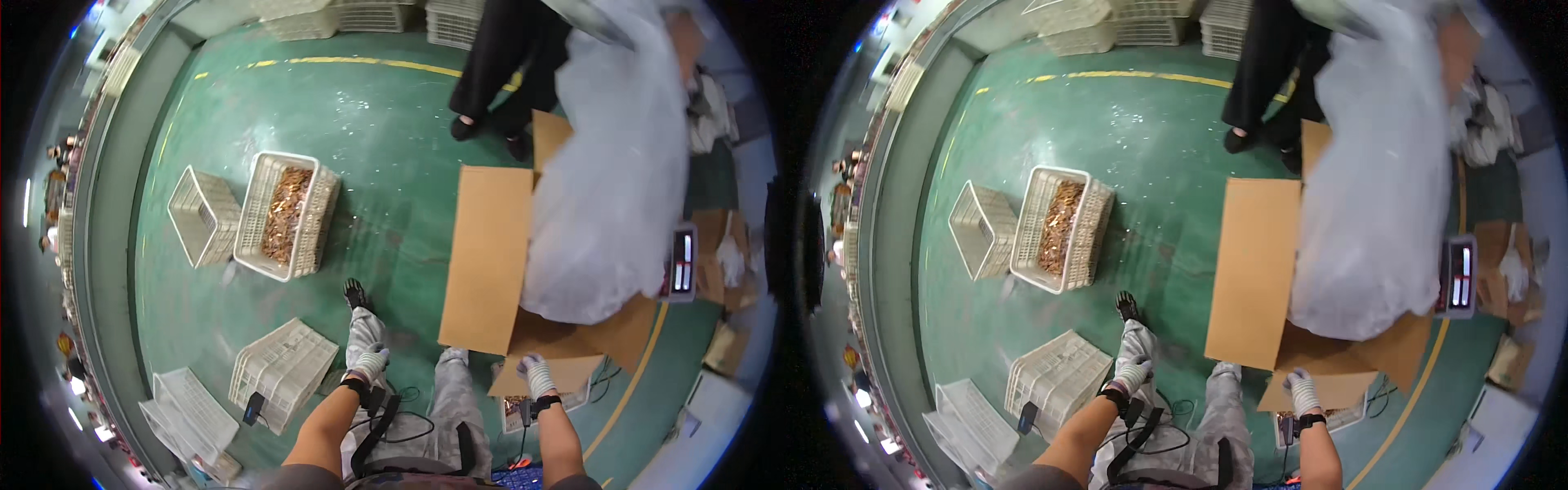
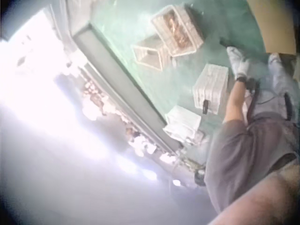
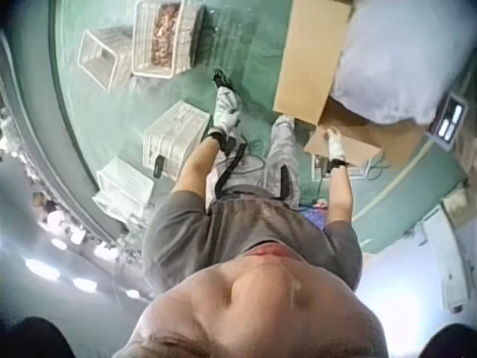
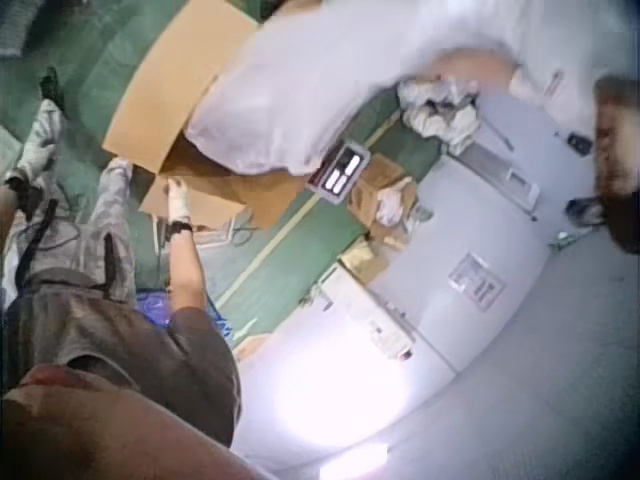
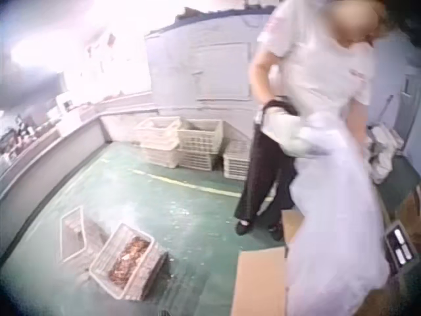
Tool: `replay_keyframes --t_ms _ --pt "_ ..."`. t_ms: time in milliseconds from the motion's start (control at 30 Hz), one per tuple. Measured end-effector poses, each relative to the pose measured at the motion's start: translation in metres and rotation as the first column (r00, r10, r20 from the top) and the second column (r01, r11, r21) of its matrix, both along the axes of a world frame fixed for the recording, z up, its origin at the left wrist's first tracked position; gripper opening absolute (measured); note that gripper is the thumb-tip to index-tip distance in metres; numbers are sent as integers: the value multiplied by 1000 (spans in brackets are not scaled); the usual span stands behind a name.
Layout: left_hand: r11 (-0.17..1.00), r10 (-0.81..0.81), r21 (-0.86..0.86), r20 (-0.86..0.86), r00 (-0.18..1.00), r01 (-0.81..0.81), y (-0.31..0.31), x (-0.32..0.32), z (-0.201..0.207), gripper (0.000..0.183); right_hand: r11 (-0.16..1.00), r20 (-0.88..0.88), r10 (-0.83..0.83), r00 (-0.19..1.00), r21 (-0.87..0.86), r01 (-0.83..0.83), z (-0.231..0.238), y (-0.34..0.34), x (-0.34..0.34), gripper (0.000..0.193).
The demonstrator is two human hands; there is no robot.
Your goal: The person transfers copper shavings from white and blue plastic baskets into a large plastic bag placed on a digital scale. They repeatedly lift baskets, pour the contents into the bag, and return empty baskets to the floor. A coworker assists by holding the bag open during transfers.
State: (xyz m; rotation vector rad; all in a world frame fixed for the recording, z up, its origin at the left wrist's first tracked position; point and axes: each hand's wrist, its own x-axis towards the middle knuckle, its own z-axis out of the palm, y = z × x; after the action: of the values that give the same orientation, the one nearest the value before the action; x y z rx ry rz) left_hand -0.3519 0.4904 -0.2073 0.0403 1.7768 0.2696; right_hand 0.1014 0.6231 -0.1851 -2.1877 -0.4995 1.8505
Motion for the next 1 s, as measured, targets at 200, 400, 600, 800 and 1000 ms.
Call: replay_keyframes --t_ms 200,400,600,800,1000 --pt "932 361 -34 9 933 -360 -29 -166 -28 48 952 13 294 956 88 -294 37 55 -172 37" --pt "800 597 141 -77 799 -584 -34 -348 -37 41 541 -35 840 542 -29 -841 23 102 -370 42" --pt "693 720 146 -190 667 -706 -41 -461 -52 50 223 41 972 232 159 -962 -55 194 -573 50" --pt "704 697 84 -271 663 -706 -42 -505 -118 71 461 -212 860 464 -67 -885 -165 240 -734 88" --pt "473 877 126 -169 451 -872 -54 -524 -221 67 761 -281 633 721 53 -647 -271 145 -820 88"
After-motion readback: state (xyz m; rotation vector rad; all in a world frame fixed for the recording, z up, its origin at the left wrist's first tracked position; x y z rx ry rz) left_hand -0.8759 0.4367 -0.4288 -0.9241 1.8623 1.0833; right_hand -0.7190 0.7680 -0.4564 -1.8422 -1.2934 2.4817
